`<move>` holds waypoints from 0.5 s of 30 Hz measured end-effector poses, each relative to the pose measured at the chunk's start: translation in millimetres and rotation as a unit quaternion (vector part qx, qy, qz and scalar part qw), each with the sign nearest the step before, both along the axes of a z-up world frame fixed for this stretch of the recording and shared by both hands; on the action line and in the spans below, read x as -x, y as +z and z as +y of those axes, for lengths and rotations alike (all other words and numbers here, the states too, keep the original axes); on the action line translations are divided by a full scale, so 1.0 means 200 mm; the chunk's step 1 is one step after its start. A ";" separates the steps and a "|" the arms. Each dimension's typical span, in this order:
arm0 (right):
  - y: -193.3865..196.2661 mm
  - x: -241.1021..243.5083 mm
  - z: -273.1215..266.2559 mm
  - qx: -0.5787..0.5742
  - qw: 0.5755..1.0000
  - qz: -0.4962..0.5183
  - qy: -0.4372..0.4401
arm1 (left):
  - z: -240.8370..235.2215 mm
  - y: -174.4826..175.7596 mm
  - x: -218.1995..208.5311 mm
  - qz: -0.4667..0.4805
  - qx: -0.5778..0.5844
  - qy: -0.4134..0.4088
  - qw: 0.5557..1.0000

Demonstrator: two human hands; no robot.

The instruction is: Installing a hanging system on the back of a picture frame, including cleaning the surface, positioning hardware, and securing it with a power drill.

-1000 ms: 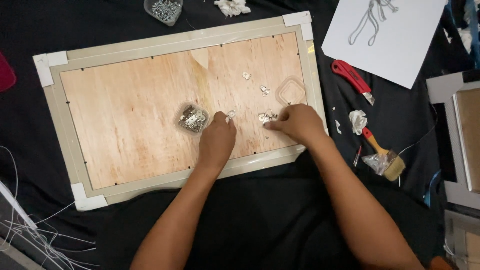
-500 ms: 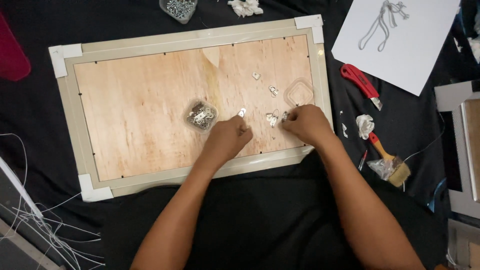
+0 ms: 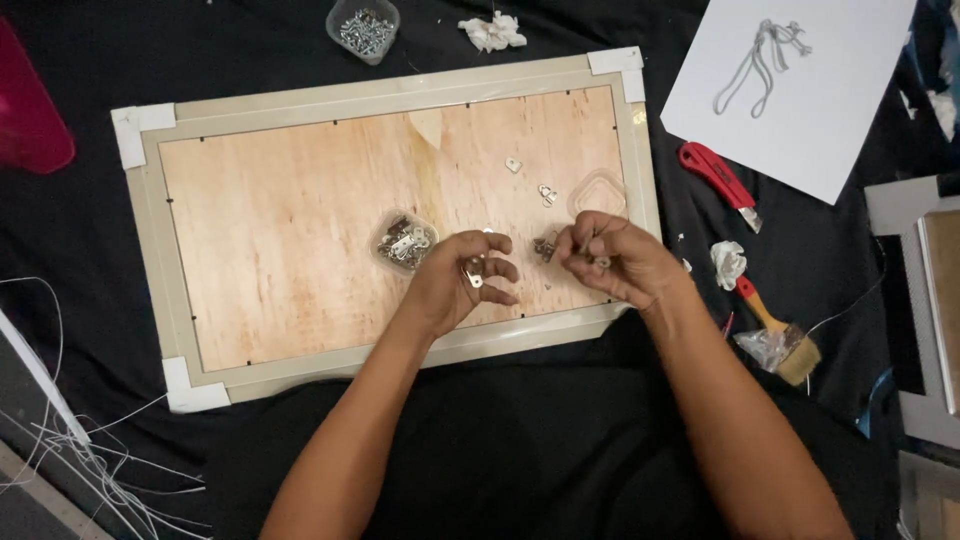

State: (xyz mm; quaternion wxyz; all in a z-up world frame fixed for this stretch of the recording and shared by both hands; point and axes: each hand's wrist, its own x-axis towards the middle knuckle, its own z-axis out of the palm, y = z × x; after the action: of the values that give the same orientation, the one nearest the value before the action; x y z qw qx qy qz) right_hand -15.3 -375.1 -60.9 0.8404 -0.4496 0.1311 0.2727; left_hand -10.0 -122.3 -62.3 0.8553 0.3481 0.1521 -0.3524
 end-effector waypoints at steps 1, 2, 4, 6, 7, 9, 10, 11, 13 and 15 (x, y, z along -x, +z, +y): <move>-0.06 0.01 0.00 -0.030 0.999 0.009 -0.011 | -0.01 -0.01 0.00 -0.015 -0.043 0.006 0.999; -0.07 0.01 0.01 -0.030 0.999 0.008 -0.012 | -0.02 -0.03 0.01 -0.016 -0.043 0.005 0.999; -0.08 0.01 0.02 -0.024 1.000 -0.003 -0.019 | -0.02 -0.07 0.03 -0.134 -0.207 -0.006 0.969; -0.04 -0.02 0.03 -0.002 1.000 -0.011 -0.029 | -0.03 -0.02 0.02 -0.196 -0.326 -0.051 0.923; -0.02 -0.03 0.04 0.019 0.999 -0.020 -0.037 | -0.04 0.00 0.01 -0.254 -0.438 -0.094 0.857; 0.01 -0.04 0.03 0.051 0.997 -0.018 -0.061 | -0.06 0.07 0.01 -0.262 -0.494 -0.131 0.819; 0.03 -0.05 0.02 0.083 0.993 -0.017 -0.084 | -0.07 0.11 0.02 -0.268 -0.546 -0.165 0.776; 0.06 -0.05 0.01 0.084 0.993 -0.016 -0.084 | -0.08 0.11 0.01 -0.267 -0.546 -0.165 0.777; 0.12 -0.07 -0.01 0.126 0.988 -0.023 -0.088 | -0.09 0.11 -0.02 -0.252 -0.594 -0.198 0.738; 0.15 -0.08 -0.04 0.114 0.988 -0.028 -0.102 | -0.08 -0.06 0.02 -0.307 -0.626 -0.192 0.690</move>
State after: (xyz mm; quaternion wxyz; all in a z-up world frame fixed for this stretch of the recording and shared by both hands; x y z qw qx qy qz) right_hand 0.5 -382.4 -30.6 0.8106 -0.5338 0.1831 0.1565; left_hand -14.3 -138.8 -75.1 0.3517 0.9134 -0.0038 -0.2048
